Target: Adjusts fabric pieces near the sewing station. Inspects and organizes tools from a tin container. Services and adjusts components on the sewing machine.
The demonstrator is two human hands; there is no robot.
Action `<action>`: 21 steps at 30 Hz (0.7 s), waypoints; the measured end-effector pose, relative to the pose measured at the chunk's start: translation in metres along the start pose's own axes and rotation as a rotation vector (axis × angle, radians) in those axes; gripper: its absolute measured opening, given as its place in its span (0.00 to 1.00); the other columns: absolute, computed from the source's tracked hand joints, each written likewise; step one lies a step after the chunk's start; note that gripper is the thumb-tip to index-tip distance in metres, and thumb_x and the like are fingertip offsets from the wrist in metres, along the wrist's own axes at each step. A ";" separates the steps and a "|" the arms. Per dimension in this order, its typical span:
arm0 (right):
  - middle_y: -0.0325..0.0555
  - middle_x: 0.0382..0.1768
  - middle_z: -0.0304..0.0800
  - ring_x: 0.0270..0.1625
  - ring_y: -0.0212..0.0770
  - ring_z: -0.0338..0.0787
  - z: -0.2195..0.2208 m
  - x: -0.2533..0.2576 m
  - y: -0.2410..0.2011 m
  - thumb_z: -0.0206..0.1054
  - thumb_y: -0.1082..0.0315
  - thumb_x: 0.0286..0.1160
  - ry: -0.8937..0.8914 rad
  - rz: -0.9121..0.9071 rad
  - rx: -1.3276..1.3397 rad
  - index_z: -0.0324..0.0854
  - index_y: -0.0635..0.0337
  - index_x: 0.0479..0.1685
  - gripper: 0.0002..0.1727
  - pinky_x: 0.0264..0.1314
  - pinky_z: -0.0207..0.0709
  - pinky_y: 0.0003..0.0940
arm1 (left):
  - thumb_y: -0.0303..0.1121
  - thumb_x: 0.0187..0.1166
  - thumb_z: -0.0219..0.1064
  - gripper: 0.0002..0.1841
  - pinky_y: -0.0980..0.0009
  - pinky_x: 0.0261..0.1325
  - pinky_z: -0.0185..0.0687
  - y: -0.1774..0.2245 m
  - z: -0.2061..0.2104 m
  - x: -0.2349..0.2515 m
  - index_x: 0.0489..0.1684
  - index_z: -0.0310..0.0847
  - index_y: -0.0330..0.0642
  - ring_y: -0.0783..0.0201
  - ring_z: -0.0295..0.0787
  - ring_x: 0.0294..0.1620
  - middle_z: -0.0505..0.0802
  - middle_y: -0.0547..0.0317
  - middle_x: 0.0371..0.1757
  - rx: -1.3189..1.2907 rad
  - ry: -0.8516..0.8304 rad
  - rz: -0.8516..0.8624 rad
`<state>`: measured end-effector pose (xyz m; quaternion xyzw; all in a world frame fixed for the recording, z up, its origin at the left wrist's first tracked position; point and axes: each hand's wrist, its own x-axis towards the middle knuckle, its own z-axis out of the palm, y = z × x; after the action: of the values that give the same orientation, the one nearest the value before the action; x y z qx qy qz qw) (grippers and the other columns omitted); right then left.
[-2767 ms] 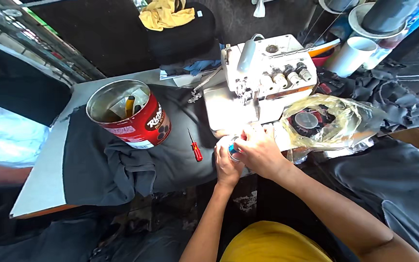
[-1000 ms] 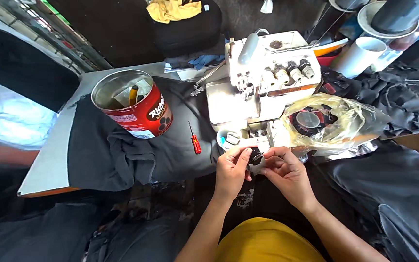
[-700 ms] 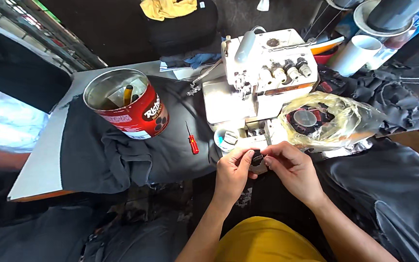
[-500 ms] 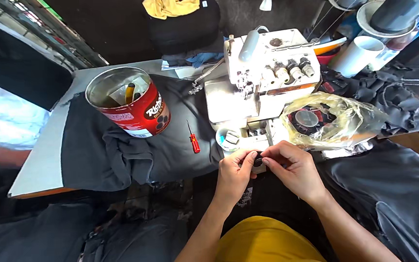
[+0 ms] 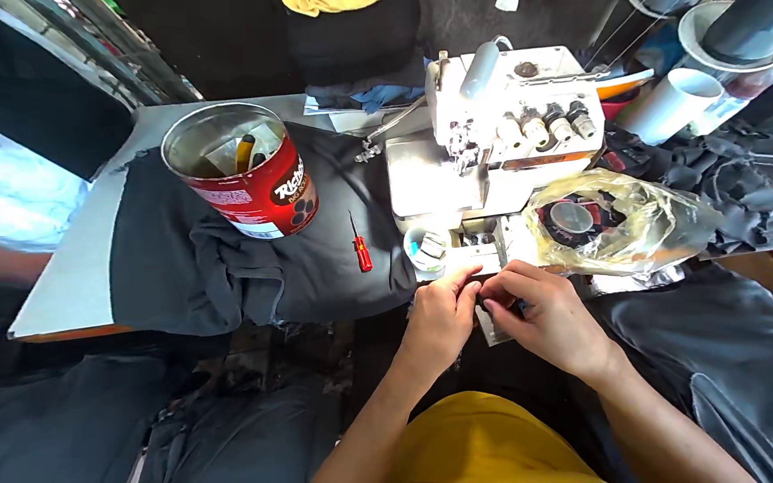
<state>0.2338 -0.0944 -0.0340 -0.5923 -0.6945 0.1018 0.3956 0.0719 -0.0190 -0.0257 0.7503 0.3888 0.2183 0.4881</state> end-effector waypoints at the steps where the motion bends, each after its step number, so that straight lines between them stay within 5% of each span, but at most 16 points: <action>1: 0.43 0.36 0.88 0.34 0.26 0.87 -0.001 0.000 0.000 0.69 0.67 0.71 -0.010 0.013 0.019 0.90 0.59 0.39 0.07 0.40 0.83 0.16 | 0.33 0.90 0.56 0.17 0.78 0.39 0.85 0.000 -0.001 0.000 0.68 0.85 0.42 0.77 0.89 0.33 0.95 0.60 0.45 -0.041 -0.006 -0.005; 5: 0.43 0.41 0.88 0.38 0.24 0.89 -0.005 0.001 0.004 0.71 0.69 0.70 0.027 0.052 0.092 0.91 0.59 0.43 0.07 0.44 0.86 0.16 | 0.32 0.87 0.61 0.22 0.77 0.43 0.87 -0.008 -0.003 -0.001 0.78 0.74 0.37 0.75 0.89 0.36 0.93 0.61 0.43 -0.373 -0.076 0.049; 8: 0.43 0.44 0.88 0.40 0.24 0.88 -0.006 0.000 0.005 0.71 0.70 0.71 0.088 0.060 0.125 0.92 0.58 0.45 0.08 0.46 0.86 0.16 | 0.34 0.74 0.76 0.41 0.72 0.51 0.93 -0.018 0.001 -0.006 0.85 0.56 0.31 0.70 0.93 0.47 0.92 0.57 0.49 -0.445 -0.103 0.255; 12: 0.43 0.43 0.88 0.40 0.23 0.88 -0.005 0.000 0.006 0.71 0.69 0.72 0.118 0.049 0.154 0.92 0.59 0.50 0.11 0.46 0.85 0.14 | 0.18 0.66 0.77 0.31 0.71 0.51 0.94 -0.026 0.010 -0.010 0.71 0.71 0.27 0.67 0.95 0.45 0.94 0.51 0.49 -0.306 0.028 0.455; 21: 0.43 0.44 0.87 0.36 0.22 0.85 -0.010 0.005 -0.001 0.72 0.68 0.70 0.081 0.019 0.095 0.92 0.57 0.48 0.10 0.40 0.82 0.12 | 0.18 0.65 0.73 0.20 0.78 0.48 0.90 -0.017 0.005 -0.013 0.58 0.82 0.33 0.74 0.94 0.41 0.97 0.59 0.43 -0.083 0.145 0.326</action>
<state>0.2400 -0.0934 -0.0247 -0.5832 -0.6667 0.1142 0.4499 0.0614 -0.0282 -0.0423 0.7648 0.2870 0.3638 0.4477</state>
